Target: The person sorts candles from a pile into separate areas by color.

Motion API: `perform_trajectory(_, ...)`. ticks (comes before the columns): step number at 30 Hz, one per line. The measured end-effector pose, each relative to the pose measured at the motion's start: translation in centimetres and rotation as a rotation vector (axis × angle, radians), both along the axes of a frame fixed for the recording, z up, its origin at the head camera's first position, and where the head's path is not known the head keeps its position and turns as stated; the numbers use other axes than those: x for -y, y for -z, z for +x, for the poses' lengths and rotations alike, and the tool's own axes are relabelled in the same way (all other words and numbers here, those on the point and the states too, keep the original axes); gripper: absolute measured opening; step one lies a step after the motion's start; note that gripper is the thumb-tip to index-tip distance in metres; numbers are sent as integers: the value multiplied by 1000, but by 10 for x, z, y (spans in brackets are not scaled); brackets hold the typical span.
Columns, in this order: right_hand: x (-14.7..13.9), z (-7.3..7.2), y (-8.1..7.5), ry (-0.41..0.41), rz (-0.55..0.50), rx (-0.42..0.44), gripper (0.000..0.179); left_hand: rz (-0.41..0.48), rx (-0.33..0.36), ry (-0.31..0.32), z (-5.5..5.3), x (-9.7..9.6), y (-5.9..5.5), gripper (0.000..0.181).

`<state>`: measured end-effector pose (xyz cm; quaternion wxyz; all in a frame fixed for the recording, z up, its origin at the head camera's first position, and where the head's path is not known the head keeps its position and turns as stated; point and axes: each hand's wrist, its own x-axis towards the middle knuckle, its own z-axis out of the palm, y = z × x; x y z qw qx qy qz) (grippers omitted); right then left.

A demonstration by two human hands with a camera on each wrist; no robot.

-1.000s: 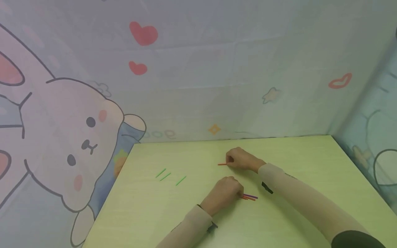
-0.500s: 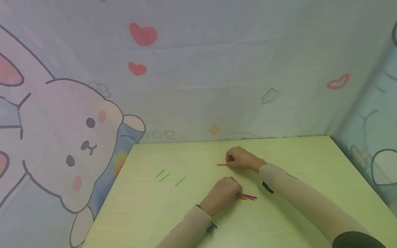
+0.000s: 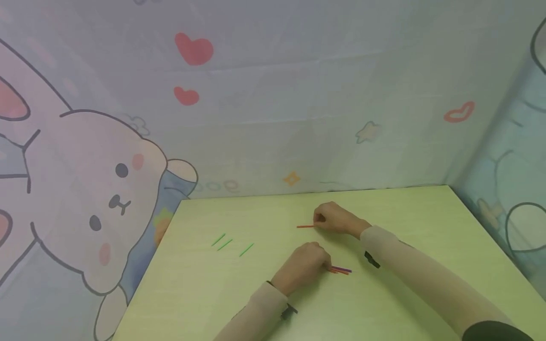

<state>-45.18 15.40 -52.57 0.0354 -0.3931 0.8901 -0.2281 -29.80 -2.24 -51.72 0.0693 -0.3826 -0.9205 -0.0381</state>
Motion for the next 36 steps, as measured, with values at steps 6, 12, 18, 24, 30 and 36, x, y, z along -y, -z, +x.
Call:
perform_trajectory(6, -8, 5, -2, 9, -18, -4, 16, 68, -29, 7, -9, 11, -7, 23)
perform_trajectory(12, -27, 18, 4, 41, -32, 13, 14, 140, -8, -3, -19, 24, -22, 16)
perform_trajectory(18, -41, 35, 3, 42, -75, -6, 11, 189, 19, -79, -28, 41, -36, 13)
perform_trajectory(24, -53, 55, -4, 44, -96, -2, 10, 216, 3, -90, -40, 53, -39, 10)
perform_trajectory(30, -67, 85, -3, 24, -121, 45, 12, 229, 2, -101, -53, 60, -35, 9)
perform_trajectory(36, -74, 113, 3, 17, -124, 67, 21, 230, 13, -120, -66, 63, -29, 12)
